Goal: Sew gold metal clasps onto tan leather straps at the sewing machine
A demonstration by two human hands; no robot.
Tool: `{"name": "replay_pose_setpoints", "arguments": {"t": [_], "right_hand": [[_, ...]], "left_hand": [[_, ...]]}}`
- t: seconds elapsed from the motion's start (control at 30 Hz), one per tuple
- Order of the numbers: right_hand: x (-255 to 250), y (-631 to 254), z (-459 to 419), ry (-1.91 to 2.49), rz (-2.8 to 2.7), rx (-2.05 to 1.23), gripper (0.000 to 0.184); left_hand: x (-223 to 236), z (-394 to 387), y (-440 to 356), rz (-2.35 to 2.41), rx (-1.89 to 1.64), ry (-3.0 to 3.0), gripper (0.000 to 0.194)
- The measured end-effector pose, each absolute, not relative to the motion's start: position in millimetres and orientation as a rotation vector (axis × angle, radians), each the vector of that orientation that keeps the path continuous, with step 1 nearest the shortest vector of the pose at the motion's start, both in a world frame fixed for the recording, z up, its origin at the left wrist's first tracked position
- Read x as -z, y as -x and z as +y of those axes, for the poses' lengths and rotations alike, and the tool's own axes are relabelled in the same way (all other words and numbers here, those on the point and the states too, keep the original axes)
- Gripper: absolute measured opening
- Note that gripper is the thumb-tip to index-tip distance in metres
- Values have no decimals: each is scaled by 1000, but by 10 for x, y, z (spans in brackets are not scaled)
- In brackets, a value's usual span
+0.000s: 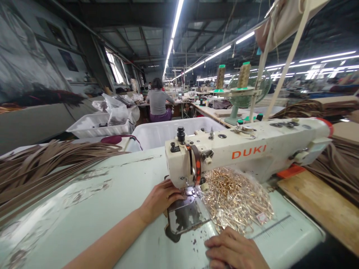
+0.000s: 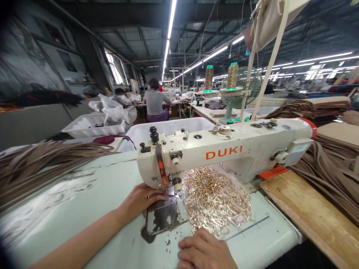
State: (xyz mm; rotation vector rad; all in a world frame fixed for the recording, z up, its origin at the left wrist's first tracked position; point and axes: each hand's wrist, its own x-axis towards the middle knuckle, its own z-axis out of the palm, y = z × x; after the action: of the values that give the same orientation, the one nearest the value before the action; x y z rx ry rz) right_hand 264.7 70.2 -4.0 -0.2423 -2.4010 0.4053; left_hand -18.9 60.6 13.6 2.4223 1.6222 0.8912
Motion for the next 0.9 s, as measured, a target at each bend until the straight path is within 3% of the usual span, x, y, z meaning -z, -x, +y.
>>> {"name": "replay_pose_setpoints", "arguments": {"t": [0.37, 0.57, 0.9], "right_hand": [[14, -2638, 657, 278, -2378, -567, 9], [28, -2685, 648, 315, -2421, -664, 17], [-3, -2665, 562, 451, -2392, -708, 12]], "left_hand": [[-296, 801, 311, 1438, -626, -2567, 24], [-300, 675, 252, 1555, -568, -2606, 23], [-219, 370, 62, 1884, -295, -2691, 32]]}}
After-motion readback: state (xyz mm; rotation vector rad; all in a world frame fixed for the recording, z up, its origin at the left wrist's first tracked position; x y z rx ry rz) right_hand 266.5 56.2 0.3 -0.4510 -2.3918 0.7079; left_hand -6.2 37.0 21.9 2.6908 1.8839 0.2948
